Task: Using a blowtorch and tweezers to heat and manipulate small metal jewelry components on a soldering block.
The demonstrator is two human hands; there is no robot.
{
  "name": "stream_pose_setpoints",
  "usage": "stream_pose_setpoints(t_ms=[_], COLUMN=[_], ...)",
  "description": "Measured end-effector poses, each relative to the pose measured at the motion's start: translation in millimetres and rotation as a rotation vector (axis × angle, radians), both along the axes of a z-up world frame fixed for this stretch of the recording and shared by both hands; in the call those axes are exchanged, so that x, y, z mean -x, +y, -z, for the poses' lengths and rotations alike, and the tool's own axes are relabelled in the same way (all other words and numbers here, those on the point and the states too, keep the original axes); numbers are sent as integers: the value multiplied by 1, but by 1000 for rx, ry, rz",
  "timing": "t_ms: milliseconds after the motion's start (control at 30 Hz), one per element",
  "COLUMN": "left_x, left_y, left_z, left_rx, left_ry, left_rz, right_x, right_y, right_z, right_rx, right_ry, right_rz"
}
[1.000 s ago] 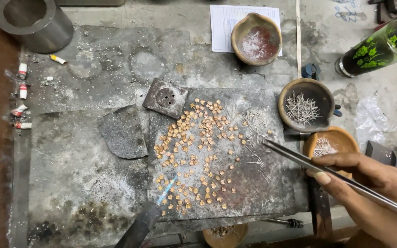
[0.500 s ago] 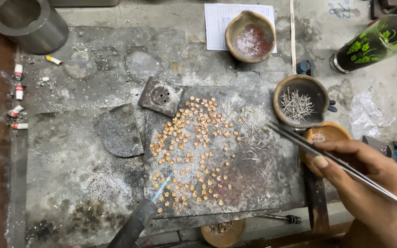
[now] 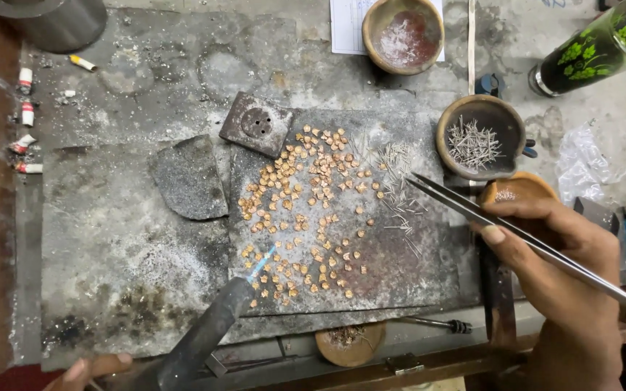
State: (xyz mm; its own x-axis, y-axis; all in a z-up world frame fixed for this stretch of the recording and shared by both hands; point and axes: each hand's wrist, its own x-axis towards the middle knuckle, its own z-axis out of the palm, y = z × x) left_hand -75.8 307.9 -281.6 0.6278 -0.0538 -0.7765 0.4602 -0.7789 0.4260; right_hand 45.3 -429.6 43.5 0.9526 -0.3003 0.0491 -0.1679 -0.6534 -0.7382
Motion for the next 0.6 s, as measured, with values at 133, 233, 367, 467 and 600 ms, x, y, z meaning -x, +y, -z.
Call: stream_pose_setpoints(t_ms=[133, 233, 367, 467, 600], left_x=[-36, -62, -77, -66, -37], left_y=[-68, -145, -198, -209, -273], left_z=[-72, -145, -207, -211, -250], left_rx=[47, -174, -114, -190, 349], left_ry=[208, 172, 180, 200, -641], left_rz=[-88, -211, -572, -463, -692], right_x=[6, 29, 37, 45, 56], right_y=[-3, -5, -14, -13, -13], right_z=[0, -6, -2, -1, 7], right_rx=[139, 53, -5, -120, -81], right_ry=[18, 56, -28, -70, -49], right_rz=[-116, 9, 13, -20, 25])
